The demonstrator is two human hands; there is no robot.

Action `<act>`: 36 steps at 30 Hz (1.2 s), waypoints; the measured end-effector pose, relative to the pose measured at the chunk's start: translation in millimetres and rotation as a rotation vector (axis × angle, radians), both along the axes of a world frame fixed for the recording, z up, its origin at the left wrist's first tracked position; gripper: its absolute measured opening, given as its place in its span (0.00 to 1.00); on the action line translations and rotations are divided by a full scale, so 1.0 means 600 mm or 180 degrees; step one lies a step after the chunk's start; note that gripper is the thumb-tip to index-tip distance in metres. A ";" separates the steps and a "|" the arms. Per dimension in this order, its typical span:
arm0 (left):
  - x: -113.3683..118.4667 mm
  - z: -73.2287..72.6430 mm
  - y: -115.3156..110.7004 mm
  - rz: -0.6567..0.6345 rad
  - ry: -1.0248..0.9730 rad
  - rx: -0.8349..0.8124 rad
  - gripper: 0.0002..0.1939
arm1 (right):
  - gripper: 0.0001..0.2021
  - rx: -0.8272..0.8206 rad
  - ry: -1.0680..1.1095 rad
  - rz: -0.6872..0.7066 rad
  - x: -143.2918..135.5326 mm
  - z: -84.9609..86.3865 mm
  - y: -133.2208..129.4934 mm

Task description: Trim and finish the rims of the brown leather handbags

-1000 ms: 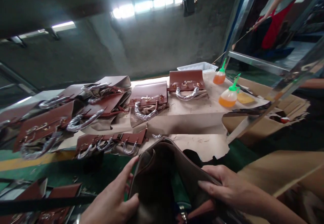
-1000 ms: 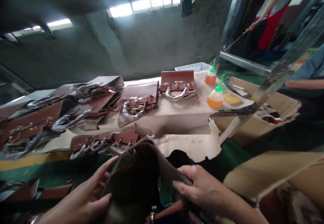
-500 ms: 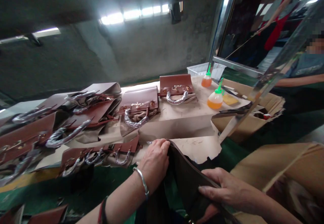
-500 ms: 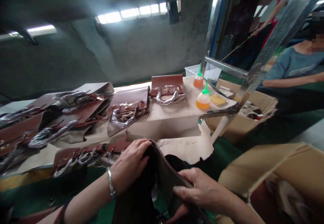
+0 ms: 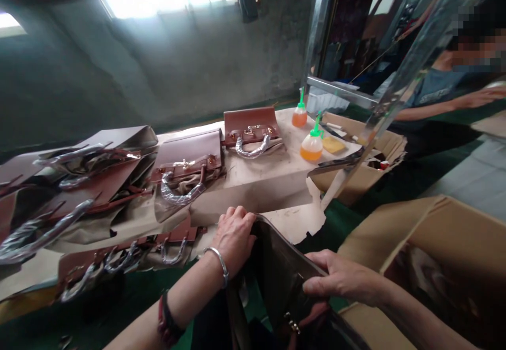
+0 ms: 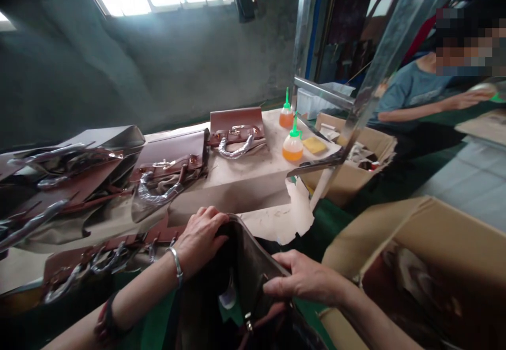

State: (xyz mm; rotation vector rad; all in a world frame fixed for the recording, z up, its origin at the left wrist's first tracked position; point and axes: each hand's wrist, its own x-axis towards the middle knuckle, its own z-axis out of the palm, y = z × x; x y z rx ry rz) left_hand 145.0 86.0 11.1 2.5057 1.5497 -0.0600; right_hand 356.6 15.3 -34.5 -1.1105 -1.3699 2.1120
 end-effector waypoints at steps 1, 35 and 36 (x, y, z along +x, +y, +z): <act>0.001 -0.002 0.003 -0.0009 0.0053 -0.0012 0.10 | 0.19 -0.0040 -0.0012 -0.0019 0.001 -0.001 -0.001; -0.099 0.051 -0.033 0.0090 -0.1111 -0.0952 0.07 | 0.16 -0.0461 0.0093 0.0594 0.019 0.017 0.050; -0.099 0.050 -0.029 0.0073 -0.1075 -0.0946 0.07 | 0.17 -0.0433 0.0071 0.0564 0.018 0.020 0.048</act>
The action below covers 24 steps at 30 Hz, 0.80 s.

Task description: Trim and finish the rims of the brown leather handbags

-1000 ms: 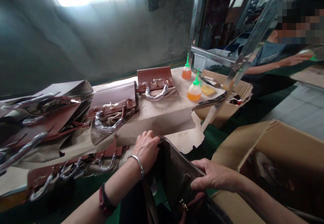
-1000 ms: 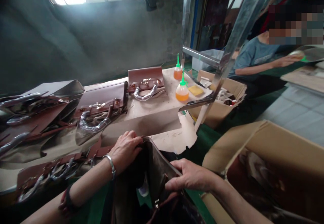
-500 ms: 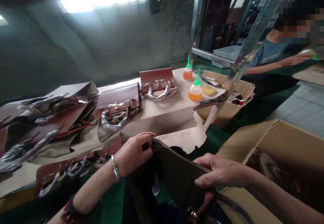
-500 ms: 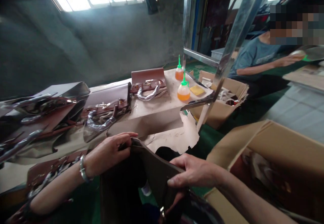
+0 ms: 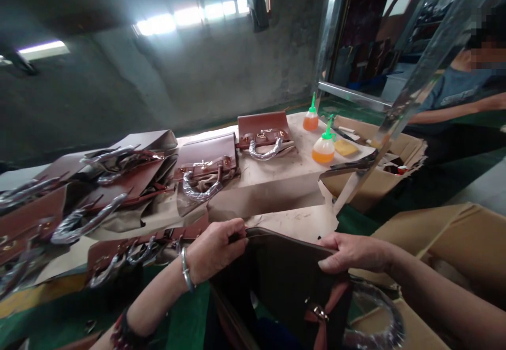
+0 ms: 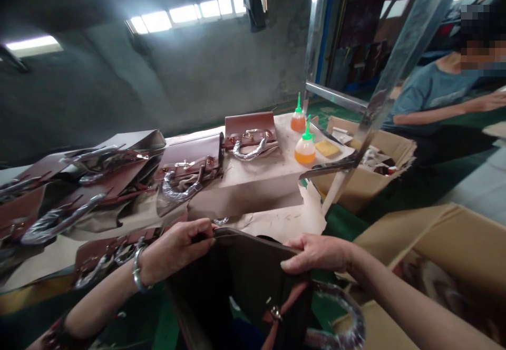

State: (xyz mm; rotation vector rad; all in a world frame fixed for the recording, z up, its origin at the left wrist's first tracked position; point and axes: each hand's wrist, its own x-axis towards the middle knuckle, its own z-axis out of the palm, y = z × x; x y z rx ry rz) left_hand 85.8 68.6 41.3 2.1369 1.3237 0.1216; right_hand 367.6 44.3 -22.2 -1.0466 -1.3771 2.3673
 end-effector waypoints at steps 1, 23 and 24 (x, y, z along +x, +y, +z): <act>0.000 -0.001 0.004 -0.0019 0.0029 0.0003 0.07 | 0.18 0.0044 -0.0042 -0.0044 -0.001 0.004 -0.002; 0.032 -0.011 0.026 -0.0401 0.0467 0.0393 0.05 | 0.14 0.1442 -0.1086 -0.0051 -0.019 0.063 -0.063; 0.032 -0.012 0.027 -0.0314 0.0422 0.0359 0.07 | 0.15 0.1490 -0.1067 -0.0047 -0.019 0.062 -0.063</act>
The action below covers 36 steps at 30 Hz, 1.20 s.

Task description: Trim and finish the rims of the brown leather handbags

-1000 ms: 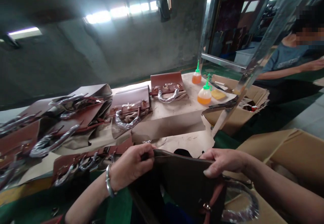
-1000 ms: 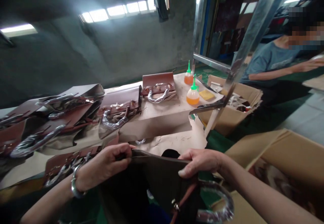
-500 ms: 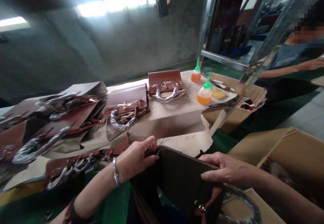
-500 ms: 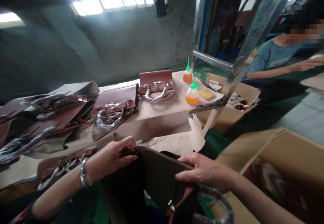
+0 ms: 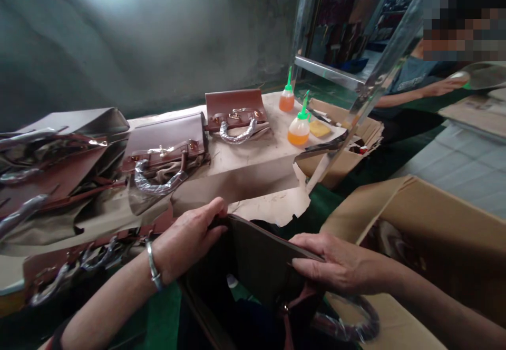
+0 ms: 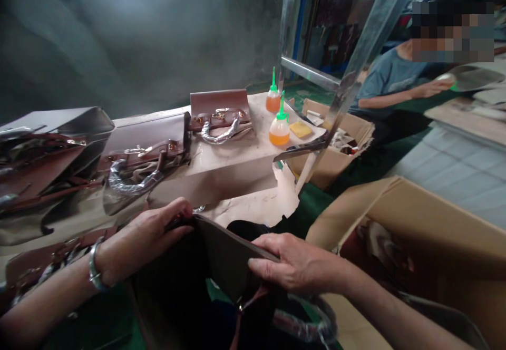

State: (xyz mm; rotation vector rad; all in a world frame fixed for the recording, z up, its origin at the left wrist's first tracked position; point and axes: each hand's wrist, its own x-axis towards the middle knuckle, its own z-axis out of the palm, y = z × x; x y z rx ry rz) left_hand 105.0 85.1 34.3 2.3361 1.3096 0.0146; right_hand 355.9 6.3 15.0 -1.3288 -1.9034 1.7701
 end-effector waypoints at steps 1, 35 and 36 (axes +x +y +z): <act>0.000 -0.001 0.001 0.0082 -0.0049 -0.0042 0.09 | 0.15 0.0065 -0.0006 0.0003 0.000 -0.002 0.001; 0.013 -0.024 0.041 -0.0130 -0.0339 -0.1021 0.11 | 0.20 0.0373 -0.0269 -0.0862 -0.028 -0.052 0.002; 0.014 -0.026 0.040 -0.0082 -0.0386 -0.1054 0.11 | 0.19 0.0328 -0.0231 -0.0900 -0.030 -0.052 0.000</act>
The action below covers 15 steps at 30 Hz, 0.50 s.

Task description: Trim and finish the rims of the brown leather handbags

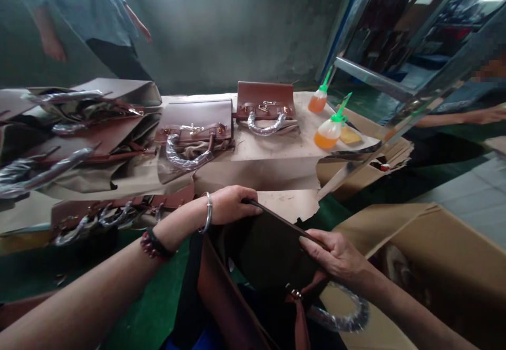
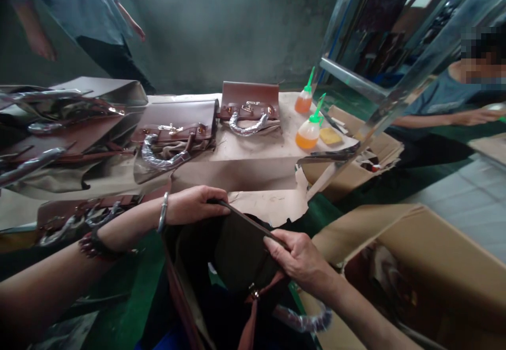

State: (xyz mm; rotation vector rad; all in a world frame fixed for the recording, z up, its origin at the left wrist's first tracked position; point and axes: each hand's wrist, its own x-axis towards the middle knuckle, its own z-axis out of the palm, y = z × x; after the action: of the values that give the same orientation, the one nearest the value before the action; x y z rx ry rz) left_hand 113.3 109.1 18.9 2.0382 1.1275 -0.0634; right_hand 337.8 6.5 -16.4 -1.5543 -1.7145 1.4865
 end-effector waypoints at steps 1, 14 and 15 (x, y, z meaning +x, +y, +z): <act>0.001 -0.002 0.000 0.0038 -0.0042 -0.0037 0.11 | 0.19 -0.0080 0.0092 -0.0023 -0.001 0.000 -0.002; 0.004 -0.017 0.011 0.0050 -0.0151 -0.0153 0.14 | 0.22 -0.0909 0.0963 0.0072 0.013 0.010 -0.006; 0.005 -0.018 0.011 0.0053 -0.0170 -0.0184 0.13 | 0.20 -0.0929 0.0957 0.0079 0.014 0.010 -0.005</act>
State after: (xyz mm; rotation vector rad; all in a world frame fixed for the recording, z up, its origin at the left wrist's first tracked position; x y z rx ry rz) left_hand 116.5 115.8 8.3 1.9678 1.0973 -0.0327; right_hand 346.1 3.6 -10.2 -1.3561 -1.3990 1.9409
